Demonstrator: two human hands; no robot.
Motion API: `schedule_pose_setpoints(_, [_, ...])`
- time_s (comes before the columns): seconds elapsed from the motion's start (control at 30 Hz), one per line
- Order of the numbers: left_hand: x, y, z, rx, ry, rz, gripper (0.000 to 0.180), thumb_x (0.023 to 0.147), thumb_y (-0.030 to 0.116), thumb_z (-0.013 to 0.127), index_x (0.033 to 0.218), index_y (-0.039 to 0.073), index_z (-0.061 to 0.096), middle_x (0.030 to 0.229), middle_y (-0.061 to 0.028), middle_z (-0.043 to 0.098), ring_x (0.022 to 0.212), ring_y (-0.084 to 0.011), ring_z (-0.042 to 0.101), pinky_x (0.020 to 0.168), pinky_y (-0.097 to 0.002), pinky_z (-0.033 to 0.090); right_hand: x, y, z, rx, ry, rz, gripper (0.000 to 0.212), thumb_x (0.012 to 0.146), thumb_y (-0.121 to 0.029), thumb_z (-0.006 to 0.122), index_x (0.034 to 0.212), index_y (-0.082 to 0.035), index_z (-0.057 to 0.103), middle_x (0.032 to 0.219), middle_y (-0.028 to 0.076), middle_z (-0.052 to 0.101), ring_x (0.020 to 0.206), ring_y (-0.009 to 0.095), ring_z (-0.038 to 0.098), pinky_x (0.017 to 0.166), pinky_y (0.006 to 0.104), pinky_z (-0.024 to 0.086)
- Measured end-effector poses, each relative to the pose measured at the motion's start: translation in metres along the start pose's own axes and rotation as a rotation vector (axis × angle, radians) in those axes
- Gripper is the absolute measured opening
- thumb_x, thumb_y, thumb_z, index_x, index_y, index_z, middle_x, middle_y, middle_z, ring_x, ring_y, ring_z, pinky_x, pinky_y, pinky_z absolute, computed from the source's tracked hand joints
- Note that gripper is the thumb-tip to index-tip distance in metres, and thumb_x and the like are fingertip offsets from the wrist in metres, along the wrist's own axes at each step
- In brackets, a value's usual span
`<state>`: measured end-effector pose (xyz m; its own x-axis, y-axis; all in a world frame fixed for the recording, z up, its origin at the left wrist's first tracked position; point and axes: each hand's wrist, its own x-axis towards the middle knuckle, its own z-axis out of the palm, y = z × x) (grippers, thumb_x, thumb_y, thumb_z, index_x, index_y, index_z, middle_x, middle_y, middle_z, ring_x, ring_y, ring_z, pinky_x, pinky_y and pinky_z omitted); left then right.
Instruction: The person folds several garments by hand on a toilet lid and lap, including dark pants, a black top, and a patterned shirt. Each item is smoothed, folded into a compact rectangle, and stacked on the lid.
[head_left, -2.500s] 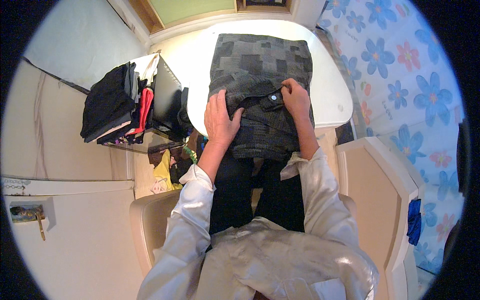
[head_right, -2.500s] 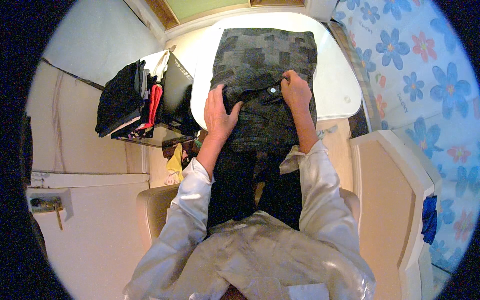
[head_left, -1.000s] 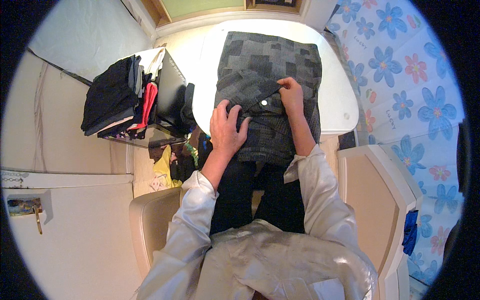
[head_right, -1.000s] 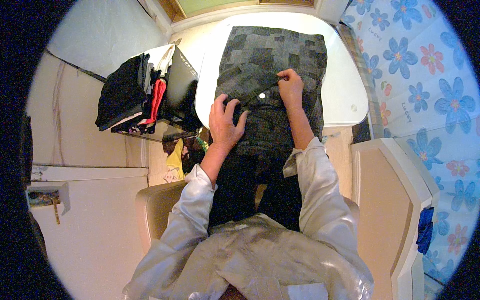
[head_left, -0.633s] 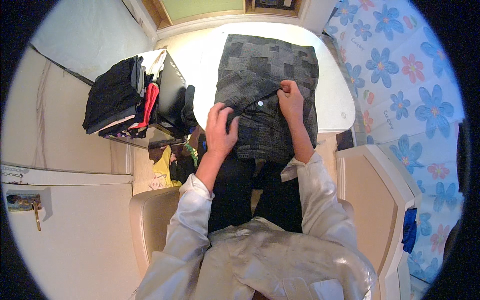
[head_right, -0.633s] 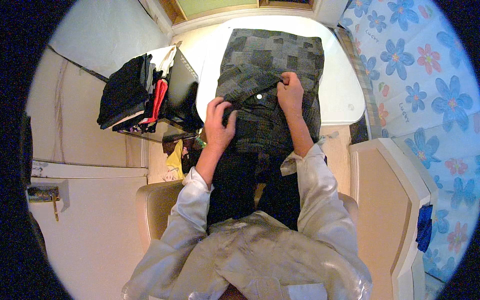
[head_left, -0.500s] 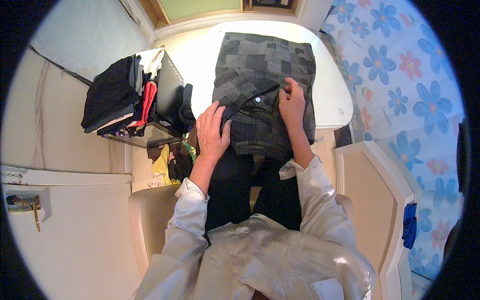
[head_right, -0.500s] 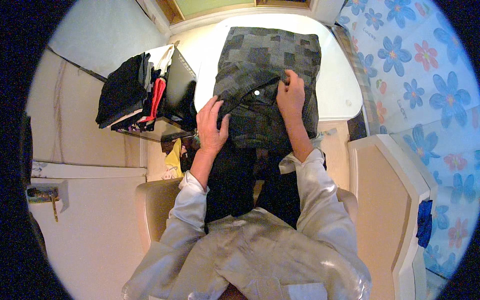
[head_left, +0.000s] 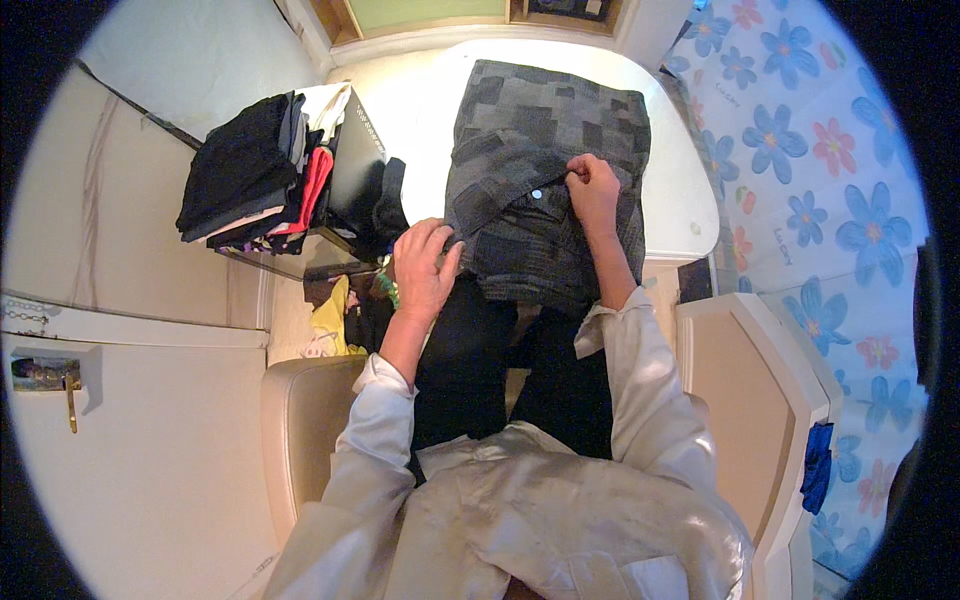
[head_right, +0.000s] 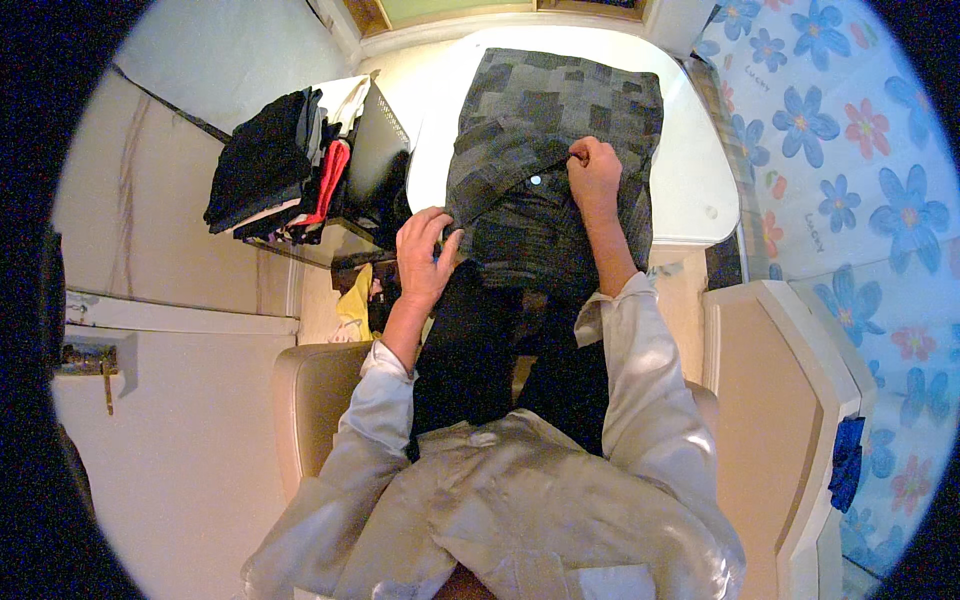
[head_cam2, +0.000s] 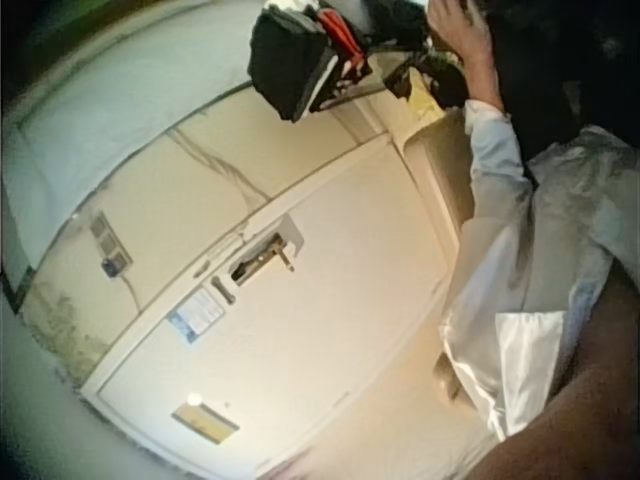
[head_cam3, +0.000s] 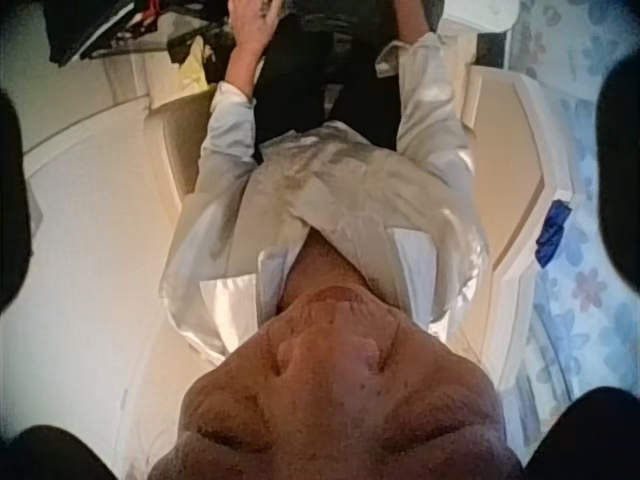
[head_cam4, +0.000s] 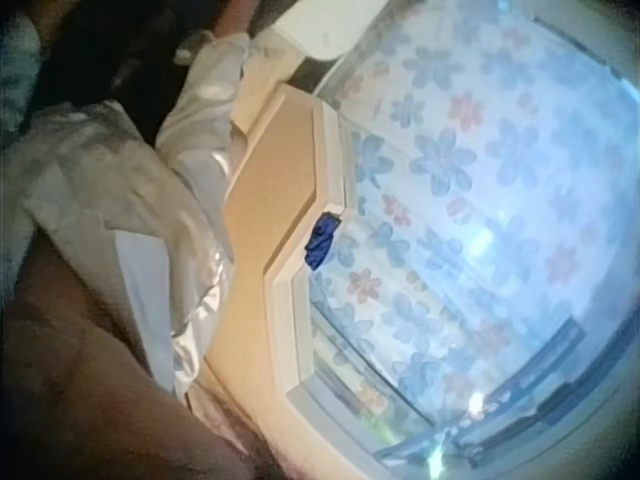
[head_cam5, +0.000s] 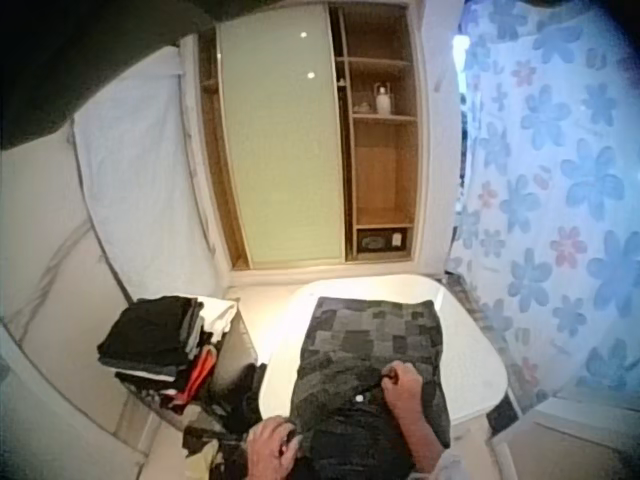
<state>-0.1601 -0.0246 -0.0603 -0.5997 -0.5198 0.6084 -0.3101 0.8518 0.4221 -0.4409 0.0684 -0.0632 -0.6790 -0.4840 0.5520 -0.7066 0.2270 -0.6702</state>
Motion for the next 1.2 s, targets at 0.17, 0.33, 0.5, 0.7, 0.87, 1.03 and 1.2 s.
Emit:
schedule_pose_setpoints(0.17, [0.008, 0.004, -0.004, 0.035, 0.014, 0.018, 0.021, 0.082, 0.016, 0.073, 0.098, 0.005, 0.064, 0.108, -0.0101, 0.064, 0.104, -0.0305, 0.059, 0.094, -0.0414, 0.043, 0.000, 0.000, 0.000, -0.109, -0.074, 0.064, 0.021, 0.075, -0.006, 0.068, 0.095, -0.010, 0.064, 0.093, 0.013, 0.061, 0.085, 0.034, 0.063, 0.075, 0.0434, 0.052])
schedule_pose_setpoints(0.33, [0.059, -0.018, -0.007, -0.270, 0.062, -0.264, 0.012, 0.089, 0.011, 0.064, 0.097, 0.003, 0.066, 0.094, -0.0124, 0.064, 0.078, -0.0255, 0.064, 0.071, -0.0368, 0.050, 0.001, -0.015, -0.007, -0.168, -0.145, 0.092, 0.025, 0.079, -0.009, 0.065, 0.105, -0.013, 0.064, 0.103, 0.012, 0.061, 0.094, 0.036, 0.063, 0.081, 0.0457, 0.053])
schedule_pose_setpoints(0.5, [0.122, -0.045, 0.026, -0.321, -0.131, -0.237, 0.029, 0.092, 0.013, 0.064, 0.120, 0.005, 0.064, 0.109, -0.0090, 0.065, 0.072, -0.0173, 0.063, 0.069, -0.0300, 0.051, 0.001, -0.018, -0.002, -0.227, -0.130, 0.101, 0.026, 0.081, -0.009, 0.064, 0.106, -0.012, 0.065, 0.103, 0.012, 0.061, 0.094, 0.036, 0.063, 0.082, 0.0459, 0.052])
schedule_pose_setpoints(0.7, [0.144, -0.077, 0.059, -0.400, -0.464, -0.291, 0.031, 0.090, 0.022, 0.068, 0.116, 0.004, 0.066, 0.102, -0.0061, 0.068, 0.082, -0.0158, 0.061, 0.075, -0.0314, 0.050, 0.001, -0.024, -0.002, -0.311, -0.199, 0.183, 0.021, 0.080, -0.012, 0.064, 0.101, -0.007, 0.066, 0.093, 0.017, 0.067, 0.091, 0.037, 0.066, 0.080, 0.0453, 0.054])
schedule_pose_setpoints(0.87, [0.139, -0.049, 0.071, -0.131, -0.305, -0.287, 0.027, 0.090, 0.032, 0.067, 0.102, 0.008, 0.070, 0.095, -0.0095, 0.069, 0.084, -0.0255, 0.066, 0.077, -0.0366, 0.051, 0.005, -0.006, -0.005, -0.135, -0.278, 0.369, 0.022, 0.080, -0.014, 0.064, 0.099, -0.004, 0.065, 0.086, 0.019, 0.070, 0.085, 0.037, 0.069, 0.078, 0.0441, 0.054])
schedule_pose_setpoints(1.03, [0.129, -0.036, 0.079, 0.023, -0.065, -0.354, 0.024, 0.092, 0.032, 0.064, 0.087, 0.009, 0.064, 0.088, -0.0102, 0.063, 0.083, -0.0336, 0.063, 0.075, -0.0455, 0.048, 0.013, -0.034, -0.020, -0.011, -0.482, 0.599, 0.022, 0.079, -0.014, 0.067, 0.099, -0.006, 0.065, 0.091, 0.016, 0.072, 0.087, 0.034, 0.070, 0.078, 0.0411, 0.054])
schedule_pose_setpoints(1.2, [0.128, -0.038, 0.084, -0.004, -0.059, -0.369, 0.025, 0.094, 0.035, 0.062, 0.089, 0.010, 0.064, 0.091, -0.0096, 0.063, 0.084, -0.0337, 0.063, 0.075, -0.0453, 0.048, 0.002, -0.037, -0.018, -0.235, -0.299, 0.265, 0.029, 0.080, -0.024, 0.074, 0.103, -0.010, 0.066, 0.097, 0.014, 0.072, 0.094, 0.035, 0.069, 0.082, 0.0421, 0.053])
